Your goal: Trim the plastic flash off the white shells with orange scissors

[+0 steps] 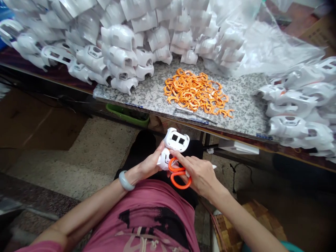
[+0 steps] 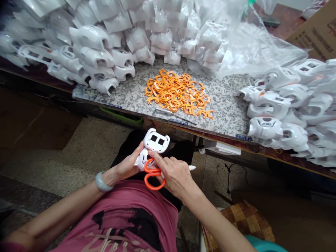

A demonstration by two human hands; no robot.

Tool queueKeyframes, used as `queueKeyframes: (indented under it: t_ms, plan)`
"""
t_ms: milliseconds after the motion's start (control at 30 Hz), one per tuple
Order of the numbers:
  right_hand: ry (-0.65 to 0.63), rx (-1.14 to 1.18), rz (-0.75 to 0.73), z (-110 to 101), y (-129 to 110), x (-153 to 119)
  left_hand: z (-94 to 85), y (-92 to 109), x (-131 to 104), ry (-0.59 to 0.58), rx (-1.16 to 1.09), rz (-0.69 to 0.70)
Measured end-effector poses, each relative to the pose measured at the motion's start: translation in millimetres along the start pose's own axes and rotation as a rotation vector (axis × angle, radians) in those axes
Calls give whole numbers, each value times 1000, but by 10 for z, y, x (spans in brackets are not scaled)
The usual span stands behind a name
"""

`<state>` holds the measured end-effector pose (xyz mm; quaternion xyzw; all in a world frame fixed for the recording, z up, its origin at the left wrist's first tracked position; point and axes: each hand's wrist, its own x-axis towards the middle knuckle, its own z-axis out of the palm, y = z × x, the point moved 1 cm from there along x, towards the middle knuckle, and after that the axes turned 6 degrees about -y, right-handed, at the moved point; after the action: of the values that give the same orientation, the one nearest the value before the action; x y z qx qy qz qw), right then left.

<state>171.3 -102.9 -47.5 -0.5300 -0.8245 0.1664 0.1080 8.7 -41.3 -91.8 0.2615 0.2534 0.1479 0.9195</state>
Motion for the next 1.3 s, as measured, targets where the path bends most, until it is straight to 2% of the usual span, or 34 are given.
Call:
queueKeyframes:
  t_ms: [100, 167, 233, 300, 367, 467, 633, 867, 1167, 1300]
  plan:
    - [93, 335, 28, -64, 20, 0, 5, 25, 2, 25, -1, 45]
    - [280, 631, 139, -185, 30, 3, 38, 59, -6, 17, 15, 77]
    - [544, 986, 231, -349, 16, 24, 85, 88, -14, 6, 28, 94]
    - [749, 1329, 199, -514, -32, 82, 137, 100, -17, -10, 35, 103]
    - [813, 1533, 105, -640, -104, 173, 187, 91, -14, -34, 44, 101]
    - [809, 1581, 25, -709, -223, 312, 246, 62, -6, -60, 76, 113]
    - [793, 1585, -72, -619, -373, 419, 303, 44, -21, -80, 110, 160]
    - [783, 1590, -92, -562, -446, 410, 312, 39, -76, -101, 140, 146]
    - [759, 1517, -188, -577, -554, 432, 315, 73, -189, -133, 249, 154]
    - [805, 1465, -115, -573, -552, 445, 310, 83, -224, -153, 305, 199]
